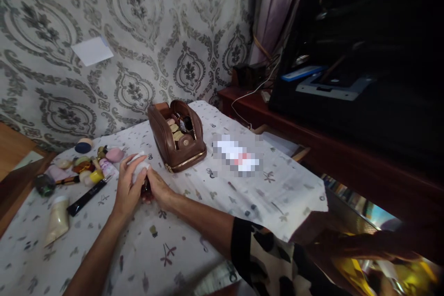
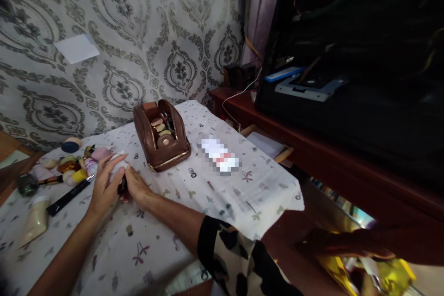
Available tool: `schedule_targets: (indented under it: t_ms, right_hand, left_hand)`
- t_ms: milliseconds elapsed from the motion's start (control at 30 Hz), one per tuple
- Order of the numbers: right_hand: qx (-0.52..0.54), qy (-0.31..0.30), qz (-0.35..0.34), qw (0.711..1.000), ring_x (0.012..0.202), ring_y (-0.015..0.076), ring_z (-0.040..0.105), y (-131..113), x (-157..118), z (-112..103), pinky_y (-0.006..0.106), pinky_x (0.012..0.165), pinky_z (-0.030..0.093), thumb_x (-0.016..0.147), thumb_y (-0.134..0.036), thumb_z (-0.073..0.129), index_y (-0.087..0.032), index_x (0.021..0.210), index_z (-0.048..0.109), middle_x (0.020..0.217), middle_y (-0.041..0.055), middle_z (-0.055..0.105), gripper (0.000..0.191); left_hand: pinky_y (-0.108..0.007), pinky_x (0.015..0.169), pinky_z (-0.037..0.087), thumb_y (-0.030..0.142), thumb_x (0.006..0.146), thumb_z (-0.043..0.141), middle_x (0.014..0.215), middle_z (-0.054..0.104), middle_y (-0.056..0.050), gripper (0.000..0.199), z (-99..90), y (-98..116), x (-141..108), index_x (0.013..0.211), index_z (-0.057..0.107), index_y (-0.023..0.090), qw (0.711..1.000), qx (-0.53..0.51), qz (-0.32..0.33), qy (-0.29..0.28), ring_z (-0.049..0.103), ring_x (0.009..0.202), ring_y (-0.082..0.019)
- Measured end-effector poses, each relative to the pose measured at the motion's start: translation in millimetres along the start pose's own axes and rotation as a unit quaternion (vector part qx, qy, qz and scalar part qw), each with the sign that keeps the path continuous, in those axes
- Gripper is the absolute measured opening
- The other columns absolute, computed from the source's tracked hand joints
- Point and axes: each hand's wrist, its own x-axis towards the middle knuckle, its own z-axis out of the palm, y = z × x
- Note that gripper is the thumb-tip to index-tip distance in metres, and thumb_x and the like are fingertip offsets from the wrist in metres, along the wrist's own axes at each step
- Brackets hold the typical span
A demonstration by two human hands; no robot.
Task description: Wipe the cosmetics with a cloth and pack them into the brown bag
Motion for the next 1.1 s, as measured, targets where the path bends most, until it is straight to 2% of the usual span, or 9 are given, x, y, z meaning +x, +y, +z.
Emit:
schedule_targets:
  t_ms: [100, 200, 333, 467, 633, 700, 800, 933, 1100]
  right_hand:
    - [-0.070, -0.034, -0.046, 0.996, 0.045, 0.0109, 0.044, -1, -8, 0, 0.025, 0.042, 0.036, 0.087, -0.082, 0.032, -0.021, 0.106, 0.061, 0.065, -0.0022, 0.053, 0.070]
    - [-0.114, -0.072, -0.076, 0.988, 0.047, 0.0095, 0.045, -3, -16, -1, 0.023, 0.042, 0.037, 0.083, -0.081, 0.044, -0.020, 0.109, 0.062, 0.069, -0.0019, 0.055, 0.069]
    - [-0.115, -0.115, -0.073, 0.984, 0.048, 0.0081, 0.050, 0, -20, 1, 0.020, 0.042, 0.040, 0.076, -0.074, 0.062, -0.019, 0.101, 0.062, 0.072, -0.0017, 0.059, 0.060]
    - [-0.067, -0.066, -0.021, 0.995, 0.044, 0.0098, 0.054, 8, -15, 4, 0.022, 0.041, 0.042, 0.070, -0.069, 0.072, -0.020, 0.100, 0.054, 0.067, -0.0046, 0.061, 0.060]
    - [0.001, -0.016, 0.021, 1.000, 0.043, 0.0129, 0.057, 14, -3, 0, 0.021, 0.040, 0.037, 0.069, -0.074, 0.069, -0.022, 0.092, 0.047, 0.061, -0.0051, 0.060, 0.061]
    - [0.033, -0.019, 0.017, 0.999, 0.045, 0.0133, 0.059, 15, 1, -2, 0.022, 0.042, 0.039, 0.073, -0.073, 0.067, -0.022, 0.092, 0.048, 0.064, -0.0043, 0.062, 0.058]
    - [0.084, -0.023, 0.001, 0.996, 0.049, 0.0114, 0.057, 14, 3, -5, 0.023, 0.047, 0.043, 0.078, -0.070, 0.064, -0.022, 0.094, 0.052, 0.068, -0.0037, 0.061, 0.052]
    - [0.121, -0.013, -0.001, 0.993, 0.051, 0.0101, 0.052, 9, 1, -6, 0.023, 0.048, 0.044, 0.088, -0.064, 0.058, -0.020, 0.091, 0.057, 0.068, -0.0029, 0.057, 0.044]
    - [0.123, -0.029, 0.011, 0.992, 0.056, 0.0103, 0.054, -2, -4, -10, 0.023, 0.050, 0.047, 0.087, -0.069, 0.055, -0.020, 0.106, 0.061, 0.076, -0.0015, 0.060, 0.053]
  left_hand:
    - [-0.041, 0.106, 0.041, 0.050, 0.092, 0.051, 0.114, 0.060, -0.008, 0.039, -6.8, -1, 0, 0.113, 0.065, 0.021, 0.999, -0.025, -0.036, 0.026, 0.055, 0.116, -0.025]
    - [-0.031, 0.083, 0.049, 0.053, 0.086, 0.057, 0.092, 0.064, -0.003, 0.036, -10.8, -9, 2, 0.099, 0.064, 0.019, 0.988, -0.092, -0.108, 0.058, 0.060, 0.088, -0.020]
    - [-0.023, 0.062, 0.045, 0.053, 0.080, 0.064, 0.079, 0.062, 0.001, 0.036, -12.3, -18, 2, 0.088, 0.063, 0.018, 0.950, -0.218, -0.202, 0.094, 0.054, 0.068, -0.013]
    - [-0.019, 0.057, 0.044, 0.052, 0.075, 0.071, 0.076, 0.062, 0.002, 0.037, -10.9, -17, 3, 0.084, 0.063, 0.017, 0.914, -0.293, -0.252, 0.122, 0.054, 0.062, -0.010]
    - [-0.021, 0.053, 0.048, 0.050, 0.065, 0.076, 0.072, 0.063, 0.003, 0.042, -5.7, -19, 8, 0.088, 0.065, 0.017, 0.839, -0.373, -0.348, 0.189, 0.057, 0.057, -0.011]
    - [-0.026, 0.059, 0.054, 0.052, 0.068, 0.074, 0.079, 0.068, 0.000, 0.042, -2.4, -21, 6, 0.092, 0.066, 0.017, 0.852, -0.354, -0.345, 0.173, 0.064, 0.065, -0.016]
    - [-0.036, 0.083, 0.058, 0.056, 0.079, 0.065, 0.093, 0.073, -0.005, 0.040, 2.4, -21, 0, 0.094, 0.070, 0.019, 0.901, -0.294, -0.302, 0.098, 0.069, 0.093, -0.024]
    - [-0.043, 0.112, 0.042, 0.059, 0.086, 0.057, 0.121, 0.071, -0.007, 0.047, 7.9, -17, -11, 0.111, 0.071, 0.021, 0.941, -0.213, -0.261, 0.044, 0.058, 0.126, -0.028]
    - [-0.046, 0.120, 0.032, 0.057, 0.093, 0.048, 0.144, 0.057, -0.009, 0.057, 18.3, -20, -21, 0.137, 0.057, 0.022, 0.980, -0.099, -0.172, 0.011, 0.047, 0.138, -0.028]
